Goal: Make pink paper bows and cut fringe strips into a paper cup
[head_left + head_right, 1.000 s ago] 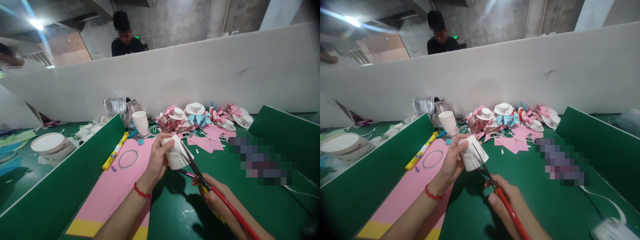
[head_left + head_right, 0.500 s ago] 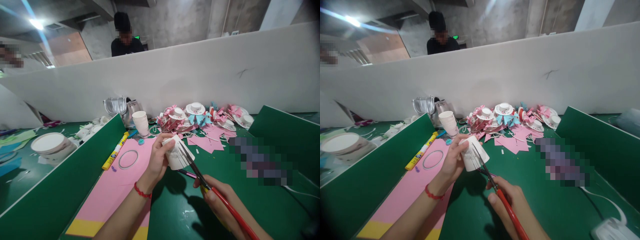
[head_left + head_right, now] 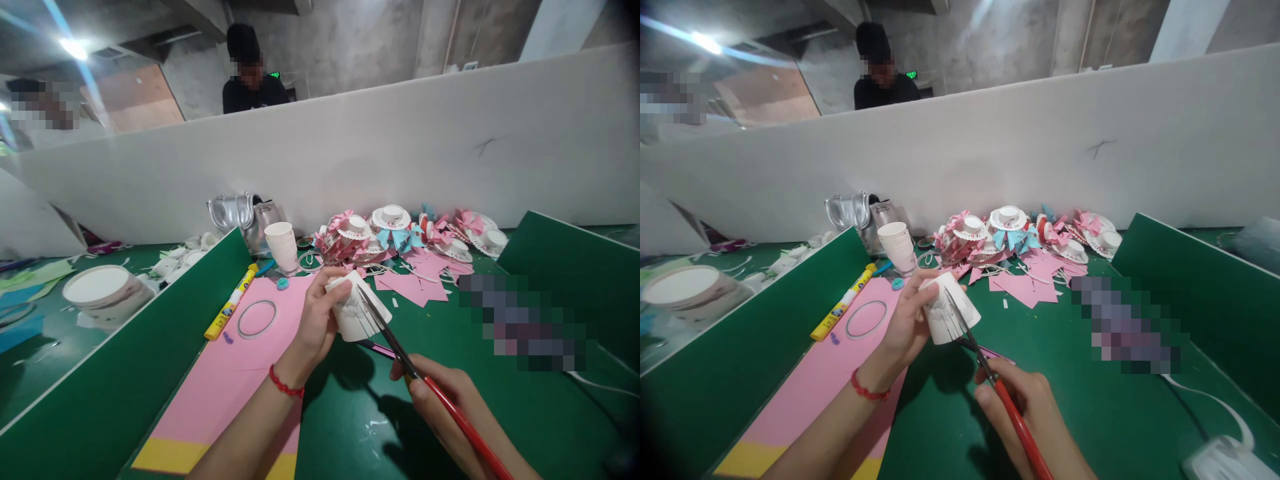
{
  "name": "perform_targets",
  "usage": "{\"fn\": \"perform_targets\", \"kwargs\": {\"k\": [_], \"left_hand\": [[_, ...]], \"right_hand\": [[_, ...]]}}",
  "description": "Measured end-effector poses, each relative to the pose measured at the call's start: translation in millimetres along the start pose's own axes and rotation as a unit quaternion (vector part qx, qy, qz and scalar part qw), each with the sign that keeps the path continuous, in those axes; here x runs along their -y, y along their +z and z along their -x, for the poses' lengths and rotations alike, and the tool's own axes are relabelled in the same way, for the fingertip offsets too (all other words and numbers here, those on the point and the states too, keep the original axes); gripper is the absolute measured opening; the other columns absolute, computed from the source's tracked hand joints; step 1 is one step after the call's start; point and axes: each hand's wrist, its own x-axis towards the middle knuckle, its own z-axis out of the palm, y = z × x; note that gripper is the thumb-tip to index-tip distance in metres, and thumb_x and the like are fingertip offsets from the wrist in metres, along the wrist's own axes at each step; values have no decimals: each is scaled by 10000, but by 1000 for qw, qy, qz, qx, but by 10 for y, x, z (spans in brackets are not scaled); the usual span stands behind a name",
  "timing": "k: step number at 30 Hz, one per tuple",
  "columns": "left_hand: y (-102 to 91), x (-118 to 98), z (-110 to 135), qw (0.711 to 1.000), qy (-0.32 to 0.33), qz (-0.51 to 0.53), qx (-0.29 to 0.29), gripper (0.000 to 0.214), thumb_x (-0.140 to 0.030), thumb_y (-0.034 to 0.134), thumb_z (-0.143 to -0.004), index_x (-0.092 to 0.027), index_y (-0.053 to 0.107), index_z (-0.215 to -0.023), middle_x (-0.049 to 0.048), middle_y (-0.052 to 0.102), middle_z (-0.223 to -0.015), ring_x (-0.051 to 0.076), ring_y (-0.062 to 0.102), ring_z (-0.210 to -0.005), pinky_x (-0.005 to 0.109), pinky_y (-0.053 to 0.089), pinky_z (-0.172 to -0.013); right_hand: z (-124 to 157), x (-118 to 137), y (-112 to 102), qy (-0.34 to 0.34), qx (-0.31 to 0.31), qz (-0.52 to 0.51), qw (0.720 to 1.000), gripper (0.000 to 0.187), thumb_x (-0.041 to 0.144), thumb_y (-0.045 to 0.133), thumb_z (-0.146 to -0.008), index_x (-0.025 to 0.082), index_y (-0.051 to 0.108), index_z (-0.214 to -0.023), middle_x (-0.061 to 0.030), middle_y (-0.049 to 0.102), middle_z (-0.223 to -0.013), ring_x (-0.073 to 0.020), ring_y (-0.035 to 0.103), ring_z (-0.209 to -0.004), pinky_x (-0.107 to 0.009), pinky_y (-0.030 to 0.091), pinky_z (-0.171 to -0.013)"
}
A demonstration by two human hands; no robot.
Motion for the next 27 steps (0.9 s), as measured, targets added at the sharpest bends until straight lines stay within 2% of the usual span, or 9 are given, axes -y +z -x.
{"fn": "perform_targets", "kwargs": {"k": [9,27], "left_hand": [[8,1,0,1000,-11,5,-14,194,-210,676,-611,-204,564,-770,-23,594,-702,122,544,-619,233,414,-592],[17,10,5,1000,-15,7,-16,185,-211,680,-608,-207,578,-763,-30,588,-702,113,541,-624,226,409,-598]], "right_hand": [[10,12,10,5,-7,10,1000,468,608,392,-779,187,536,-634,74,219,-477,-96,186,-420,-232,148,-402],[26,-18,27,10,-22,25,999,388,526,440,-788,183,544,-639,60,274,-482,-102,234,-434,-238,177,-406]]}}
